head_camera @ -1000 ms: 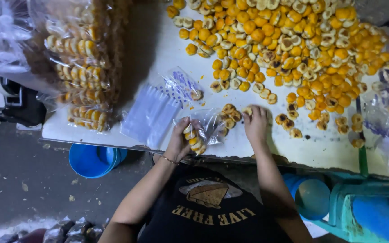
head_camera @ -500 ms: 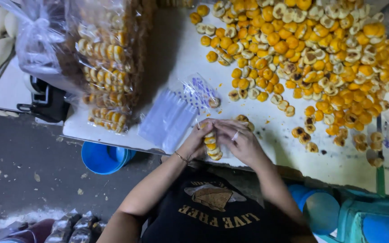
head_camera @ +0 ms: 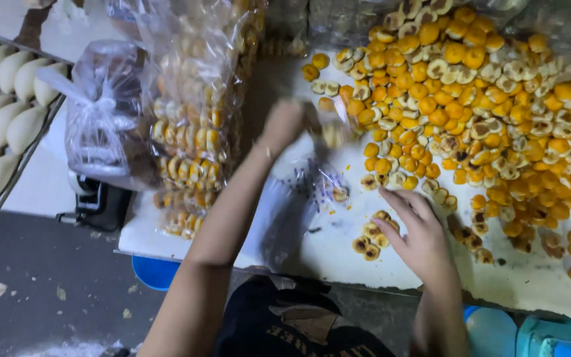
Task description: The person places bread rolls into plastic bags by hand and stacks the filled bags on a workspace.
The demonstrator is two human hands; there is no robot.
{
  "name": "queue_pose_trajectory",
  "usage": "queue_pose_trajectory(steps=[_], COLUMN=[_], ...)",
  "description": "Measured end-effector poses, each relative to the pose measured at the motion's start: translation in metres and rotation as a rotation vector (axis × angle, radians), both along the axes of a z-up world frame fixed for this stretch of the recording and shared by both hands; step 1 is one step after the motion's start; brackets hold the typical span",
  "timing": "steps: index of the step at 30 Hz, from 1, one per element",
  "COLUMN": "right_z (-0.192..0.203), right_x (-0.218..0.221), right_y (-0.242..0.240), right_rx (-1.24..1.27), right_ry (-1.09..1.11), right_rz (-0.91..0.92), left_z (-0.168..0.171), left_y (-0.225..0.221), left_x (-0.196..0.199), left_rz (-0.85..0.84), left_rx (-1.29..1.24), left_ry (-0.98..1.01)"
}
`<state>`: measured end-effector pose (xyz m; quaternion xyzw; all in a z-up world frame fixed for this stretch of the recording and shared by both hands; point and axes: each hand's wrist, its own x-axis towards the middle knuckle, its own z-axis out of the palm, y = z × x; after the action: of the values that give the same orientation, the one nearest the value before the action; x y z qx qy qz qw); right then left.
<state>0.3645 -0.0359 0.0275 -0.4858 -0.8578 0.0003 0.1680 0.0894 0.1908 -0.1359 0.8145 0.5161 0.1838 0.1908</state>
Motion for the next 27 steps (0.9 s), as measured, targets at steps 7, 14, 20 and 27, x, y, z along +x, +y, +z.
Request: queue_pose_trajectory(steps=[7, 14, 20, 27], right_z=[-0.080, -0.149, -0.197, -0.197], right_x=[-0.023, -0.055, -0.125, -0.068], right_y=[-0.037, 0.174, 0.357, 0.264], right_rx=[-0.693, -0.124, -0.099, -0.156], right_ry=[0.393, 0.364, -0.092, -0.228], right_rz=[-0.146, -0.009, -0.178, 0.079], left_z=[-0.104, 0.052, 0.018, -0.039], left_y=[0.212, 0.021, -0.219, -0.315], left_x=[-0.009, 0.015, 0.021, -0.043], left_rz=[0.648, 0.382, -0.065, 0.135], left_rx=[0.188, 0.351, -0.069, -0.350], left_ry=[0.240, -0.780, -0.451, 0.086])
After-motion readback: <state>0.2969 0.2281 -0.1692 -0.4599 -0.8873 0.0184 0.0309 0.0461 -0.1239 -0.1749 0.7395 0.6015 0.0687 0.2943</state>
